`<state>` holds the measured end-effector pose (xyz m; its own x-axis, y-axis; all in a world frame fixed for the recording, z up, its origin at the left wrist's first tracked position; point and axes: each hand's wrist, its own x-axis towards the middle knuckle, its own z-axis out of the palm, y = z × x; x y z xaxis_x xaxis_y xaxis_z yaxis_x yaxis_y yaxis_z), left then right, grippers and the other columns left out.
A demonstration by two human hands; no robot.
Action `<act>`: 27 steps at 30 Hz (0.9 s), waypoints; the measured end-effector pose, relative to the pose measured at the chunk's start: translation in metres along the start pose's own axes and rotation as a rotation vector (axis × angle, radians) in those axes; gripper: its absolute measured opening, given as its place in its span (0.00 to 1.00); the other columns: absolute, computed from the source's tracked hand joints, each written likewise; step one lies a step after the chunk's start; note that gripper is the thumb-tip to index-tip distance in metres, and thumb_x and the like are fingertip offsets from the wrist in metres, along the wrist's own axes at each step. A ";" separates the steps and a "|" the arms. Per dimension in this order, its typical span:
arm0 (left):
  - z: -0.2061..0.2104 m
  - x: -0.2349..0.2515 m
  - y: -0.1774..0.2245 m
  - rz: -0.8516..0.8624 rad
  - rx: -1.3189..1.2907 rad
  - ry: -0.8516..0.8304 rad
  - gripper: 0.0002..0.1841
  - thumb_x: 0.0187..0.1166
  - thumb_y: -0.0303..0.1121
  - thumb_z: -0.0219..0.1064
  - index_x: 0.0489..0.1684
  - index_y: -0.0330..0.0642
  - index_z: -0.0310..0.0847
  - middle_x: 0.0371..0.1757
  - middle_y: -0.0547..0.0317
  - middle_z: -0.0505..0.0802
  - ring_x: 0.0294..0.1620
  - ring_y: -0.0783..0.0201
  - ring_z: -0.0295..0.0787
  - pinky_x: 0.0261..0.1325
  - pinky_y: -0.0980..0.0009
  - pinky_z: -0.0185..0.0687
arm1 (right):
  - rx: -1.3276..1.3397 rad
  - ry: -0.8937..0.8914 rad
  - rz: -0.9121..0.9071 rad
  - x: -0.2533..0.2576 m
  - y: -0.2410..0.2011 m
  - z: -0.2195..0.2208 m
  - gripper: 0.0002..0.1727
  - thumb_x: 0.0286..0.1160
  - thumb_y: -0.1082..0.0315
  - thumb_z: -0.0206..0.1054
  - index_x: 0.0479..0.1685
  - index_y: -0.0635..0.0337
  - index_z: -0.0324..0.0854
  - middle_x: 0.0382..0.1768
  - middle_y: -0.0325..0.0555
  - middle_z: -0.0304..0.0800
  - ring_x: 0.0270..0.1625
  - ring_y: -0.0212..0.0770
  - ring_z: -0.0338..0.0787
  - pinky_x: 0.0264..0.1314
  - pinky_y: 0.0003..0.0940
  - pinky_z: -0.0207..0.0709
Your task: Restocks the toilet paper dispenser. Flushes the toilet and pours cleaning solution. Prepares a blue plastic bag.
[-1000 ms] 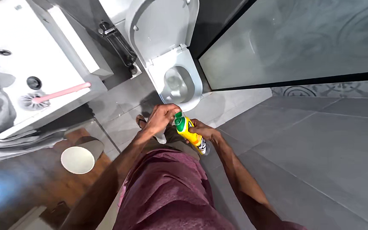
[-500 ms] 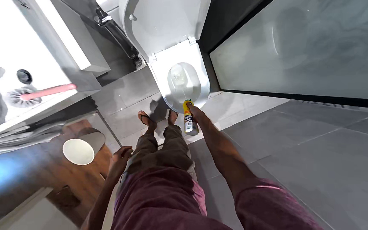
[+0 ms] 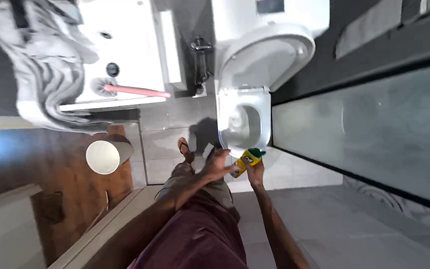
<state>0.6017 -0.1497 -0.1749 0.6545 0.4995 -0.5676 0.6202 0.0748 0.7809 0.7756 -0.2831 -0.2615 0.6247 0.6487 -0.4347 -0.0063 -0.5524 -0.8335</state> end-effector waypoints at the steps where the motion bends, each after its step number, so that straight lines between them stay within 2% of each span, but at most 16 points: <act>1: 0.003 0.004 0.017 0.044 0.017 0.029 0.51 0.68 0.64 0.74 0.88 0.39 0.62 0.83 0.44 0.77 0.84 0.52 0.73 0.87 0.51 0.66 | -0.020 0.029 -0.088 -0.010 -0.026 0.005 0.37 0.59 0.58 0.86 0.66 0.72 0.78 0.51 0.50 0.95 0.54 0.35 0.95 0.64 0.36 0.90; 2: 0.001 0.003 0.038 0.098 -0.003 0.080 0.55 0.67 0.66 0.74 0.89 0.36 0.59 0.83 0.41 0.76 0.83 0.51 0.73 0.86 0.52 0.68 | -0.052 0.055 -0.175 -0.018 -0.054 0.012 0.34 0.59 0.59 0.85 0.62 0.73 0.80 0.50 0.49 0.96 0.53 0.33 0.95 0.64 0.34 0.89; 3: -0.005 0.001 0.058 0.155 -0.052 0.147 0.53 0.69 0.66 0.73 0.88 0.34 0.60 0.82 0.39 0.77 0.81 0.51 0.76 0.83 0.53 0.71 | -0.102 0.087 -0.261 -0.026 -0.083 0.020 0.32 0.62 0.59 0.82 0.60 0.76 0.81 0.49 0.51 0.95 0.53 0.33 0.94 0.64 0.33 0.88; 4: -0.014 -0.004 0.076 0.184 -0.118 0.204 0.49 0.73 0.64 0.70 0.86 0.34 0.63 0.79 0.39 0.79 0.79 0.51 0.78 0.82 0.54 0.73 | -0.142 0.127 -0.326 -0.033 -0.110 0.030 0.29 0.65 0.61 0.77 0.59 0.78 0.81 0.48 0.54 0.94 0.52 0.35 0.94 0.64 0.34 0.87; 6: -0.044 -0.017 0.106 0.185 -0.253 0.305 0.36 0.84 0.57 0.61 0.79 0.35 0.71 0.71 0.41 0.85 0.72 0.50 0.82 0.77 0.52 0.75 | -0.153 0.238 -0.439 -0.041 -0.157 0.056 0.19 0.74 0.64 0.71 0.50 0.75 0.85 0.41 0.52 0.95 0.46 0.34 0.95 0.57 0.33 0.89; 7: -0.065 -0.026 0.119 0.168 -0.321 0.331 0.30 0.88 0.53 0.57 0.76 0.36 0.74 0.68 0.41 0.86 0.71 0.50 0.83 0.78 0.51 0.73 | -0.149 0.282 -0.483 -0.042 -0.179 0.071 0.17 0.77 0.65 0.68 0.50 0.75 0.85 0.39 0.51 0.94 0.44 0.34 0.94 0.55 0.33 0.88; 8: -0.083 -0.033 0.124 0.169 -0.387 0.372 0.27 0.89 0.51 0.54 0.74 0.38 0.76 0.67 0.42 0.87 0.70 0.50 0.83 0.78 0.50 0.71 | -0.131 0.318 -0.534 -0.043 -0.200 0.087 0.17 0.80 0.64 0.67 0.48 0.75 0.84 0.37 0.50 0.93 0.42 0.33 0.94 0.53 0.32 0.87; 10: -0.110 -0.042 0.113 0.264 -0.473 0.517 0.25 0.89 0.50 0.54 0.71 0.40 0.79 0.61 0.46 0.89 0.65 0.51 0.83 0.71 0.48 0.75 | -0.047 0.327 -0.652 -0.042 -0.226 0.122 0.17 0.82 0.62 0.66 0.46 0.71 0.85 0.37 0.47 0.93 0.41 0.33 0.94 0.50 0.31 0.90; 13: -0.157 -0.069 0.095 0.449 -0.517 0.660 0.24 0.88 0.48 0.55 0.71 0.39 0.77 0.57 0.51 0.87 0.62 0.55 0.82 0.70 0.50 0.75 | 0.042 0.174 -0.857 -0.047 -0.265 0.162 0.16 0.85 0.61 0.64 0.49 0.70 0.85 0.45 0.48 0.95 0.49 0.37 0.95 0.55 0.36 0.91; 16: -0.197 -0.109 0.077 0.506 -0.583 0.773 0.25 0.88 0.49 0.55 0.72 0.38 0.73 0.56 0.53 0.86 0.60 0.58 0.82 0.66 0.53 0.80 | 0.012 0.007 -0.976 -0.063 -0.292 0.201 0.18 0.76 0.59 0.72 0.48 0.69 0.85 0.43 0.48 0.94 0.47 0.34 0.95 0.52 0.34 0.91; 19: -0.223 -0.136 0.047 0.461 -0.685 0.910 0.26 0.89 0.51 0.53 0.76 0.42 0.68 0.58 0.55 0.84 0.60 0.60 0.82 0.61 0.57 0.83 | -0.073 -0.153 -1.047 -0.073 -0.307 0.242 0.20 0.70 0.59 0.76 0.46 0.70 0.86 0.38 0.48 0.94 0.41 0.33 0.94 0.47 0.32 0.90; 23: -0.240 -0.164 -0.008 0.342 -0.736 1.160 0.24 0.91 0.45 0.50 0.78 0.41 0.66 0.57 0.54 0.85 0.58 0.61 0.84 0.59 0.58 0.84 | -0.214 -0.495 -1.098 -0.081 -0.304 0.297 0.21 0.63 0.60 0.78 0.46 0.71 0.88 0.38 0.50 0.95 0.41 0.36 0.95 0.47 0.35 0.91; 25: -0.239 -0.179 -0.038 0.280 -0.772 1.305 0.24 0.91 0.43 0.47 0.78 0.39 0.65 0.58 0.54 0.86 0.58 0.62 0.85 0.59 0.60 0.85 | -0.320 -0.701 -1.139 -0.086 -0.298 0.324 0.22 0.59 0.60 0.79 0.47 0.69 0.88 0.38 0.53 0.94 0.40 0.42 0.95 0.44 0.42 0.89; 27: -0.239 -0.193 -0.081 0.197 -0.822 1.409 0.24 0.92 0.46 0.46 0.80 0.43 0.64 0.62 0.54 0.85 0.58 0.62 0.85 0.58 0.60 0.86 | -0.394 -0.946 -1.159 -0.091 -0.288 0.365 0.26 0.57 0.59 0.81 0.53 0.68 0.87 0.42 0.54 0.95 0.42 0.47 0.95 0.45 0.49 0.90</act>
<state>0.3214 -0.0455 -0.0664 -0.4805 0.8662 -0.1374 -0.1033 0.0997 0.9896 0.4356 0.0081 -0.1061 -0.5643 0.8039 0.1878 0.4101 0.4704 -0.7814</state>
